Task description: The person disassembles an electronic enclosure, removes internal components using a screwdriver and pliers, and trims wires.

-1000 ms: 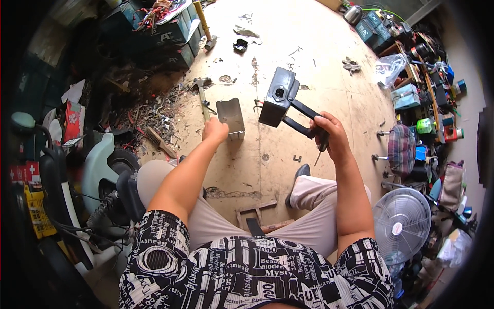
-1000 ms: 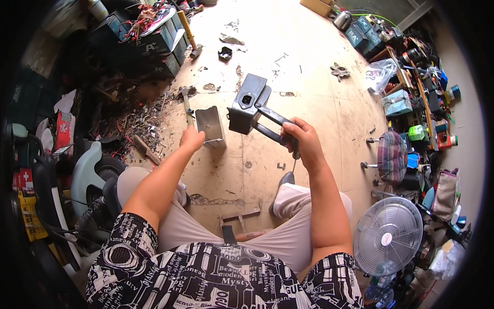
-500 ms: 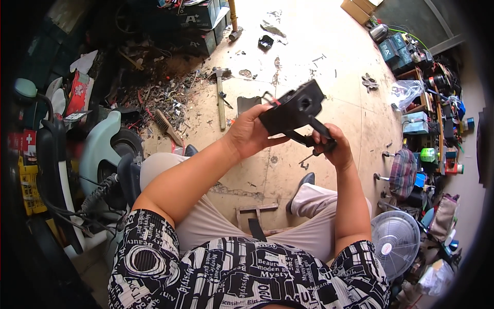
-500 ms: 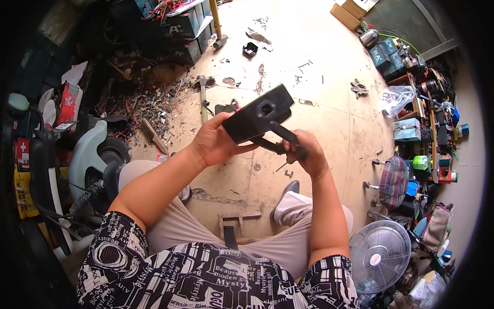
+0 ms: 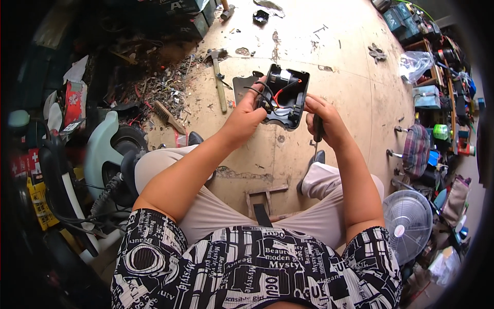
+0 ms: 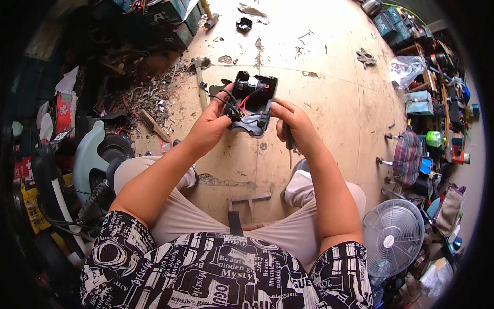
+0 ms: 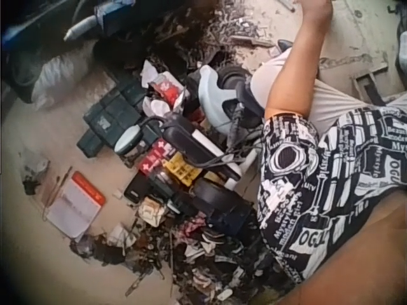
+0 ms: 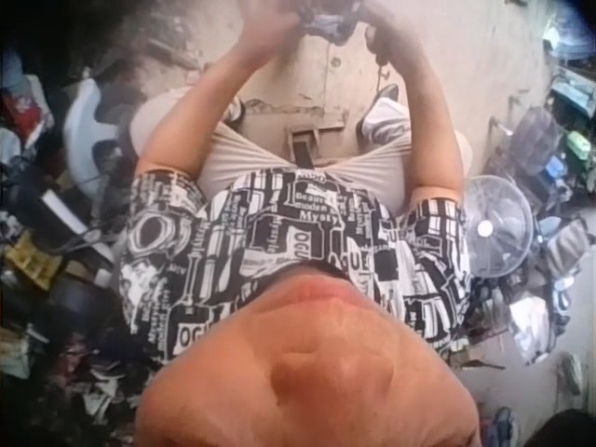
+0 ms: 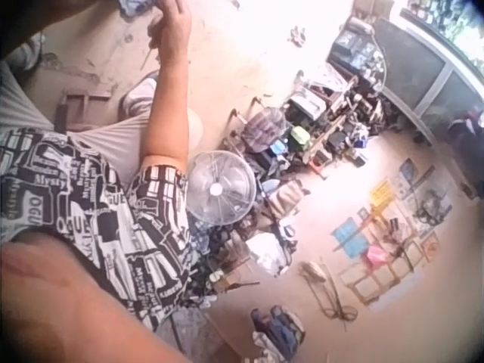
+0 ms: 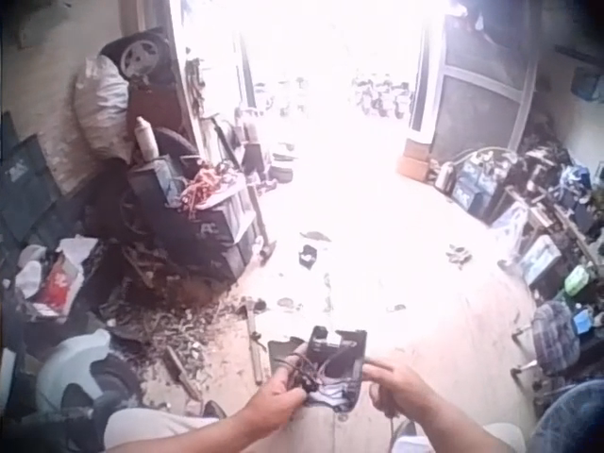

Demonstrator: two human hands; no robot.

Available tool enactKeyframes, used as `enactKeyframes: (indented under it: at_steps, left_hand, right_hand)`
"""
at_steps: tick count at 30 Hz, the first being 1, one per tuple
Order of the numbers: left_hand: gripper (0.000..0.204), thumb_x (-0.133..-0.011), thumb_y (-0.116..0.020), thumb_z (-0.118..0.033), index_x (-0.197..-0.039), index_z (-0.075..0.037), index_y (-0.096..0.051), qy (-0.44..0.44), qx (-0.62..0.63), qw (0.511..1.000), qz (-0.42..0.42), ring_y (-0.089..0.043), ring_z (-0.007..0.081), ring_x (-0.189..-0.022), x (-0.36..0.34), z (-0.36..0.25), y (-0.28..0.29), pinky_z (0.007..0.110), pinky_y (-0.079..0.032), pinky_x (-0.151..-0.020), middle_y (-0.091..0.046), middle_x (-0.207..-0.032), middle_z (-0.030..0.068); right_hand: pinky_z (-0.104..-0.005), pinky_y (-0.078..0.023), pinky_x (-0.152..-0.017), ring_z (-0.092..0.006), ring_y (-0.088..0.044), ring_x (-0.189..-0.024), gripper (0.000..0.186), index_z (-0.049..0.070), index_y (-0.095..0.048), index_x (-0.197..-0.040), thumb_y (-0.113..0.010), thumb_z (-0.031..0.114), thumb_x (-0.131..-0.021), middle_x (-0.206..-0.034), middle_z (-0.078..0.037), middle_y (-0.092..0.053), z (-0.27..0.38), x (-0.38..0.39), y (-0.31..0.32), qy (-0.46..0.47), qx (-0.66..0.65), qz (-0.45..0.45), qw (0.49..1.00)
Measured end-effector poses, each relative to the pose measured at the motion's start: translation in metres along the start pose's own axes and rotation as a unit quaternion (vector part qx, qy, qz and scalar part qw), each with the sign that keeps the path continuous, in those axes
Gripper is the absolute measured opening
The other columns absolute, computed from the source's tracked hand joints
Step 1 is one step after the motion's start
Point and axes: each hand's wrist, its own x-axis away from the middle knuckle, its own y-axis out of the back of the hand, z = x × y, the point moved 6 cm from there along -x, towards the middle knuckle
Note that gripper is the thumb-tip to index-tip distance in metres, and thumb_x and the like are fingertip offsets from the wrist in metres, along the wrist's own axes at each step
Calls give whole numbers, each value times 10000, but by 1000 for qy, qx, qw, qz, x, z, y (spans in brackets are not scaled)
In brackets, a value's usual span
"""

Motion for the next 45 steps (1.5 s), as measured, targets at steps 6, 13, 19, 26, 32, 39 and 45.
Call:
enactKeyframes:
  at_steps: [6, 13, 19, 26, 32, 39, 45]
  left_hand:
    - [782, -800, -362, 116, -1535, -65, -167, -2, -50, 998, 27, -446, 148, -1290, -6, 6, -11, 301, -342, -1088, -420, -1426, 68]
    - [800, -800, -362, 101, -1545, -63, -122, 9, -55, 997, 54, -410, 154, -1320, -4, 6, -21, 301, -319, -1093, -368, -1460, 72]
    - [800, -792, -382, 101, -1539, -62, -146, 4, -49, 997, 52, -367, 156, -1361, -4, 10, -19, 311, -280, -1123, -319, -1505, 60]
    - [725, -762, -363, 120, -1461, -58, -285, -2, -60, 998, 26, -432, 177, -1301, -4, 8, -13, 323, -326, -1099, -408, -1413, 75]
    - [633, -823, -423, 80, -1437, -48, -333, -13, -82, 997, -8, -435, 197, -1304, -1, 1, -9, 345, -339, -1102, -431, -1399, 75]
    - [318, -910, -562, -55, -1226, -43, -523, -62, -171, 969, -167, -539, 118, -1020, 11, -4, 13, 261, -449, -883, -566, -1115, 44]
    - [350, -969, -552, -271, -1163, 12, -626, 105, -100, 986, -78, -602, 85, -837, 13, 11, -12, 229, -470, -731, -685, -1008, 69]
  right_hand:
    - [-226, -368, -419, -87, -483, -453, 601, -56, -474, -1357, -620, 293, -890, -976, -136, -677, -13, 1, 19, -21, 17, -31, 999]
    - [-244, -379, -425, -98, -489, -444, 514, -23, -548, -1289, -597, 262, -864, -655, -42, -569, -15, 5, 24, -55, 21, -50, 997]
    - [-244, -373, -426, -98, -480, -434, 526, -10, -547, -1286, -615, 288, -857, -557, -21, -513, -13, 5, 19, -39, 11, -46, 998]
    - [-242, -389, -458, -90, -470, -453, 541, 4, -534, -1262, -721, 218, -801, -561, 4, -501, -20, 6, 19, -85, -72, -44, 993]
    - [-248, -434, -531, -110, -531, -625, 553, 45, -468, -1228, -721, 64, -737, -868, -57, -571, -16, 6, 16, -15, -102, -34, 994]
    - [-263, -451, -548, -122, -551, -715, 729, 6, -350, -1342, -703, 24, -704, -1219, -147, -473, -13, 3, 18, 41, 32, -91, 994]
    - [-292, -511, -806, -171, -580, -981, 742, 6, -350, -1342, -693, 41, -684, -1245, -155, -471, -19, 1, 12, 113, 101, -118, 981]
